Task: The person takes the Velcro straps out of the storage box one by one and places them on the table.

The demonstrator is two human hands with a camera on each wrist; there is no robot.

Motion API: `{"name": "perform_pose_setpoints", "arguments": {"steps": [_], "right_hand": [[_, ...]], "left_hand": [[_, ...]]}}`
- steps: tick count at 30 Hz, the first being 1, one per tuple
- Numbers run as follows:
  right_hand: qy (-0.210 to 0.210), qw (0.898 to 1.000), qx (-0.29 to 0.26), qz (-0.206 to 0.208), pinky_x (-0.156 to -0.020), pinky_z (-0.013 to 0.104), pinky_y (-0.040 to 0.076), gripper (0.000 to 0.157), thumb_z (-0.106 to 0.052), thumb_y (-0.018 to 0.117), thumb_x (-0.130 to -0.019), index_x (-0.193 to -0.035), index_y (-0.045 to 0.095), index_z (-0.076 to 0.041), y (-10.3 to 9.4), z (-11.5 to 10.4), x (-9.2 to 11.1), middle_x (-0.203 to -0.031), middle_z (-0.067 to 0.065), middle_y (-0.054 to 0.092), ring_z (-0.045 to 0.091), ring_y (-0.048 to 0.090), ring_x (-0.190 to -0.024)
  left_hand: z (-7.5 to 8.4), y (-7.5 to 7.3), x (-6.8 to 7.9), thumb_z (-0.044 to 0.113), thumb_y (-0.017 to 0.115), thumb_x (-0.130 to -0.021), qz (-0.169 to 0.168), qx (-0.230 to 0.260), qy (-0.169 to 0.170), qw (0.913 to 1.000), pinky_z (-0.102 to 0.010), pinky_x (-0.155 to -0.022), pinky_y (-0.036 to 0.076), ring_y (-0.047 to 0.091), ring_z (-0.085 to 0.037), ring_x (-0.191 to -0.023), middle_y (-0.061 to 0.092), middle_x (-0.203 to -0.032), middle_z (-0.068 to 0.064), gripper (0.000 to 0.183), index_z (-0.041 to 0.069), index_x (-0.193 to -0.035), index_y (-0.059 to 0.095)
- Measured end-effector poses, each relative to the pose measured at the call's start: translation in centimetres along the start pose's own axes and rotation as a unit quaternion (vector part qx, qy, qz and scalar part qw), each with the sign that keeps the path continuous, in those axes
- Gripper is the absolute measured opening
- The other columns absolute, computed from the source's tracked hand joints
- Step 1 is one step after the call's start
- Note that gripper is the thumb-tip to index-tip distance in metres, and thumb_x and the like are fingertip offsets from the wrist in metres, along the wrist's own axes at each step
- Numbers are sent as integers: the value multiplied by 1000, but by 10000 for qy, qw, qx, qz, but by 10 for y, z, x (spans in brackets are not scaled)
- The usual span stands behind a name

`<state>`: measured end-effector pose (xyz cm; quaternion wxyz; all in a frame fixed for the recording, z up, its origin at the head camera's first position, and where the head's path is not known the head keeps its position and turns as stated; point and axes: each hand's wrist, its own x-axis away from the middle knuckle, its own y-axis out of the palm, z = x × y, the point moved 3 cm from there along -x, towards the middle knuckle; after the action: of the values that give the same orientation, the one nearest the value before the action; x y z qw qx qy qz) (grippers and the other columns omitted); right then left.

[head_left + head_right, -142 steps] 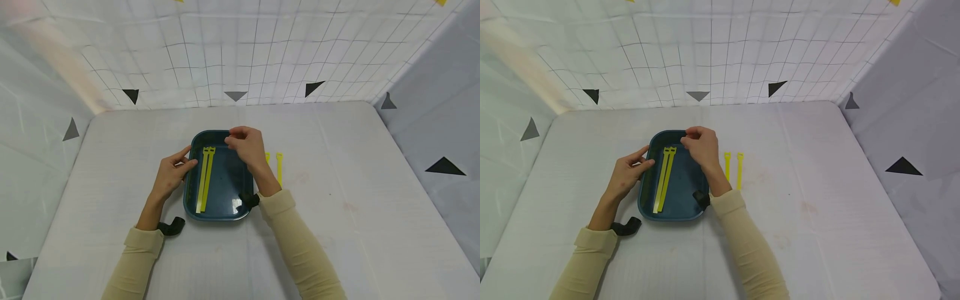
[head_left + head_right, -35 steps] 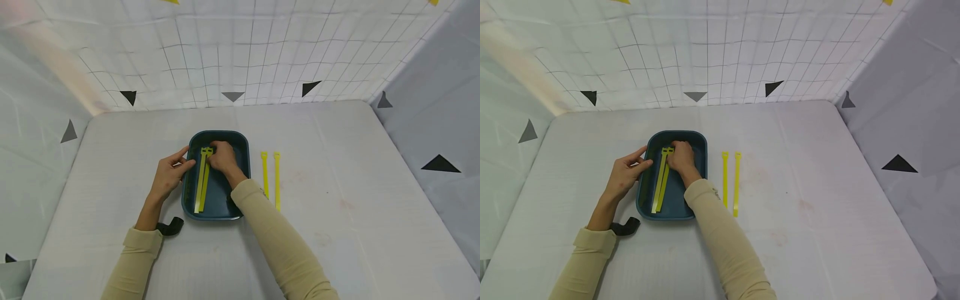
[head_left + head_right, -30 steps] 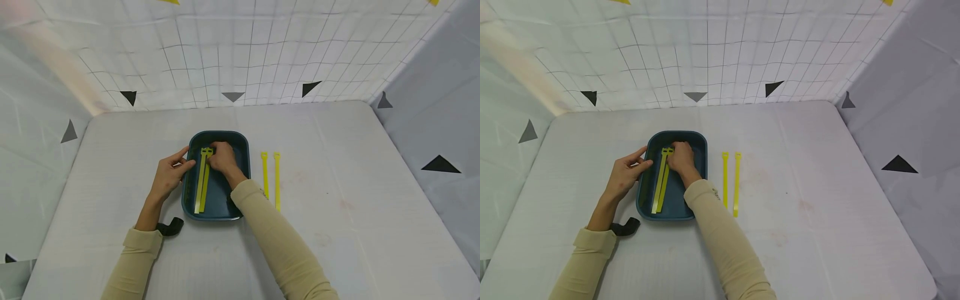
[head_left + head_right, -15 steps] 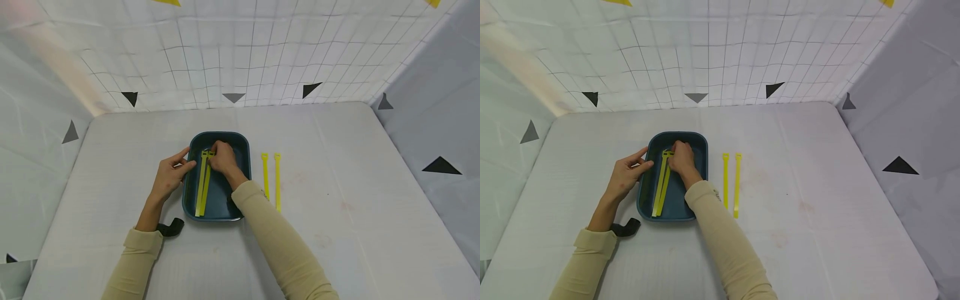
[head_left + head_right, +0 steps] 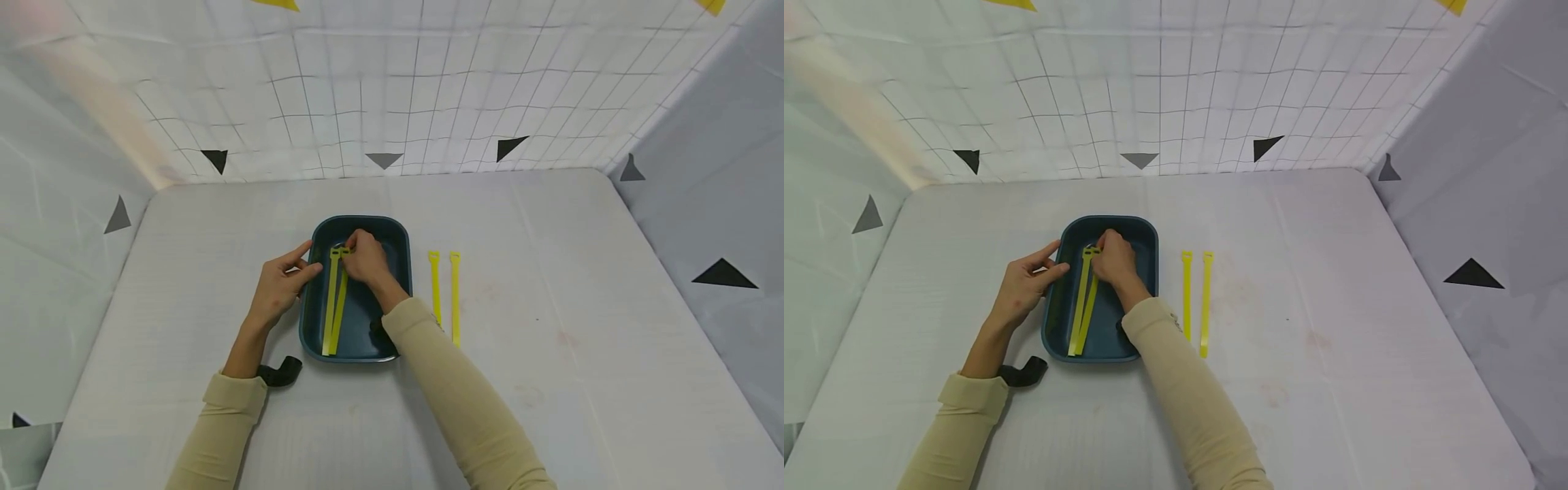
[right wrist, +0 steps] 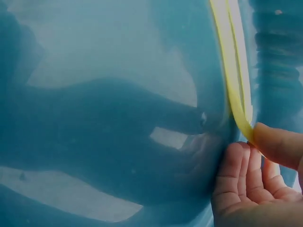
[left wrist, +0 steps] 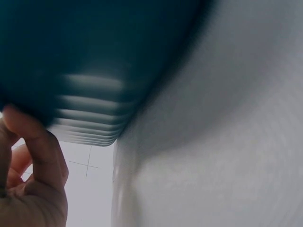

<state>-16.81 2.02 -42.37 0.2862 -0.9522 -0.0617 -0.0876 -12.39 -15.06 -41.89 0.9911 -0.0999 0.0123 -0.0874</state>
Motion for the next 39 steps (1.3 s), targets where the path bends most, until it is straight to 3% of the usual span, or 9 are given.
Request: {"name": "perform_pose_setpoints", "arguments": {"steps": [4, 13, 22, 25, 27, 34, 39], "right_hand": [[-81, 9995, -238, 183, -74, 31, 53, 15, 1, 62, -93, -108, 62, 1, -2, 0, 0, -99, 11, 60, 22, 60, -83], [-154, 9967, -630, 485, -70, 29, 55, 12, -2, 64, -93, -104, 67, 1, -5, 0, 0, -95, 11, 64, 20, 63, -79], [-105, 9924, -1105, 524, -61, 25, 56, 17, -1, 67, -92, -109, 68, 4, -6, -3, 2, -95, 13, 67, 22, 68, -73], [-69, 9910, -1225, 528, -62, 25, 56, 20, 0, 68, -92, -111, 68, 4, -6, -3, 3, -96, 13, 67, 23, 69, -76], [-56, 9899, -1314, 523, -62, 25, 56, 21, 0, 68, -92, -112, 68, 5, -6, -3, 3, -97, 14, 67, 24, 70, -78], [-45, 9868, -1537, 518, -63, 25, 57, 27, 0, 67, -92, -119, 66, 5, -6, -4, 5, -101, 14, 67, 22, 70, -80], [-100, 9855, -1602, 550, -63, 25, 57, 29, -1, 67, -93, -121, 65, 6, -7, -5, 7, -101, 15, 67, 22, 70, -78]], "left_hand": [[-7, 0, -2, 13, 69, -95, 31, 38, 56, 10000, -27, -45, 43, 48, -9, -52, 58, -87, -13, 56, 6, -146, 47], [-10, 0, -4, 16, 70, -94, 52, -27, 65, 10000, -27, -45, 44, 47, -9, -51, 58, -88, -16, 56, 8, -146, 48], [21, 3, 4, 6, 66, -95, 19, -211, -27, 9998, -27, -47, 45, 47, -9, -51, 58, -85, -15, 54, -5, -144, 45], [22, 4, 5, 6, 66, -95, 24, -222, -47, 9997, -27, -46, 45, 46, -9, -51, 58, -86, -16, 54, -5, -144, 45], [21, 3, 5, 5, 66, -95, 14, -180, -21, 9998, -27, -46, 45, 46, -9, -50, 58, -86, -17, 55, -5, -144, 45], [-9, -1, -4, 12, 68, -95, 48, -91, -74, 9999, -27, -45, 44, 46, -9, -50, 59, -87, -15, 56, 3, -146, 47], [-2, -1, -2, 10, 68, -95, 34, -92, -51, 9999, -28, -45, 45, 47, -10, -50, 59, -87, -18, 56, 1, -145, 47]]}}
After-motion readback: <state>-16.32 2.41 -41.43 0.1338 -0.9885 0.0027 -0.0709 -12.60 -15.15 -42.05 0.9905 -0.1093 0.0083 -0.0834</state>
